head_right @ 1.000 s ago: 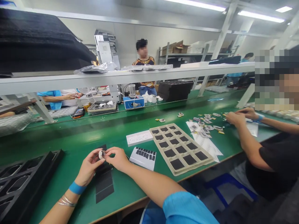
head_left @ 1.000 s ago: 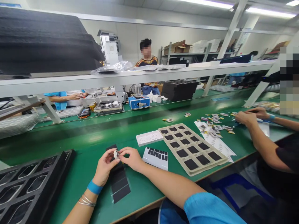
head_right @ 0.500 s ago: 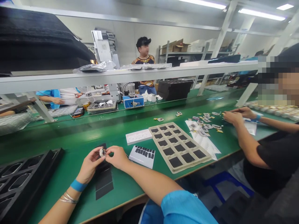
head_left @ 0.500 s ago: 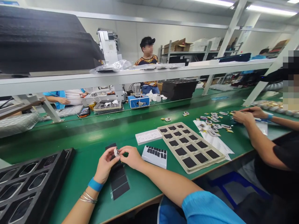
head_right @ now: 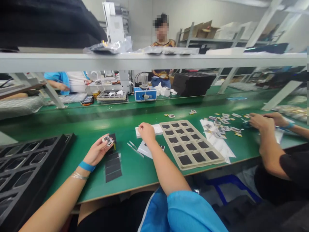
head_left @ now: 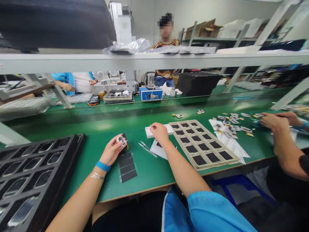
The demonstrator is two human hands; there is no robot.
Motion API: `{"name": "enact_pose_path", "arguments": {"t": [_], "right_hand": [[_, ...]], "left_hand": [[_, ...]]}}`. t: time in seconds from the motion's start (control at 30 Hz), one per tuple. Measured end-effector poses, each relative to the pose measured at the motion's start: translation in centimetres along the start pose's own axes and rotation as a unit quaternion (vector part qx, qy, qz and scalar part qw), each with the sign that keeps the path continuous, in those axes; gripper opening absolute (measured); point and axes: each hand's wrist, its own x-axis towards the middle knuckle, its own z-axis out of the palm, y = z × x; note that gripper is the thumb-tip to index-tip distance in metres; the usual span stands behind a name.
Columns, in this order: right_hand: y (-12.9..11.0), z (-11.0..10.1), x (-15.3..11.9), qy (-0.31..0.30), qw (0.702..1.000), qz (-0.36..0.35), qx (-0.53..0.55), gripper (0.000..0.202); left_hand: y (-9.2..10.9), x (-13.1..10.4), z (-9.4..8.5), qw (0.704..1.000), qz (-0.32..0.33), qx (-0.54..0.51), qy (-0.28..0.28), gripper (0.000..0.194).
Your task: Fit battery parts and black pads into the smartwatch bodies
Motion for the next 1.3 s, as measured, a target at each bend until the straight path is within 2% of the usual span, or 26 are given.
{"name": "enact_pose_path", "arguments": {"t": [0.13, 0.27, 0.37, 0.5, 0.53, 0.6, 0.7, 0.8, 1.0, 1.17, 1.23, 1.3], "right_hand": [[1.1, 0.2, 0.4, -0.044, 0.997, 0.04, -0.039, 0.027], [0.4, 1.2, -0.4, -0.083, 0.996, 0.001, -0.016, 0.027], [-1.1, 2.7, -2.0, -0.116, 0.985, -0.058, 0.115, 0.017], [-3.4, 5.3, -4.8, -0.195, 0.917, -0.046, 0.344, 0.023], [-3.9, 5.8, -5.4, -0.199, 0.903, -0.042, 0.378, 0.025], [-4.7, 6.3, -6.3, -0.179, 0.895, -0.049, 0.405, 0.023], [-5.3, 6.1, -6.9, -0.138, 0.909, -0.057, 0.39, 0.017], [-5.2, 5.8, -6.9, -0.126, 0.92, -0.051, 0.368, 0.013], [-4.7, 6.3, -7.1, -0.126, 0.938, -0.057, 0.317, 0.013], [-4.4, 6.3, -7.3, -0.117, 0.97, -0.114, 0.179, 0.009], [-4.4, 6.1, -7.3, -0.13, 0.975, -0.125, 0.133, 0.009], [-4.5, 6.1, -7.2, -0.141, 0.973, -0.118, 0.142, 0.007]], "left_hand": [[0.2, 0.1, -0.5, 0.999, 0.012, -0.018, -0.048, 0.062], [0.4, 0.3, -0.9, 0.997, 0.024, -0.035, -0.066, 0.064], [0.6, 0.3, -1.0, 0.996, 0.029, -0.035, -0.076, 0.063], [0.6, -0.1, -0.8, 0.994, 0.027, -0.032, -0.097, 0.063], [0.6, -0.2, -0.6, 0.994, 0.026, -0.028, -0.102, 0.063], [0.5, -0.4, -0.3, 0.994, 0.025, -0.018, -0.109, 0.064], [0.5, -0.7, 0.4, 0.994, 0.023, -0.01, -0.102, 0.066], [0.4, -0.9, 0.9, 0.995, 0.034, 0.0, -0.092, 0.068], [0.1, -1.0, 0.9, 0.995, 0.048, 0.038, -0.076, 0.064], [-0.3, -0.9, 1.1, 0.996, 0.04, 0.044, -0.07, 0.063], [-0.4, -1.0, 1.2, 0.997, 0.027, 0.032, -0.068, 0.064], [-0.4, -1.0, 1.3, 0.998, 0.013, 0.02, -0.065, 0.066]]}}
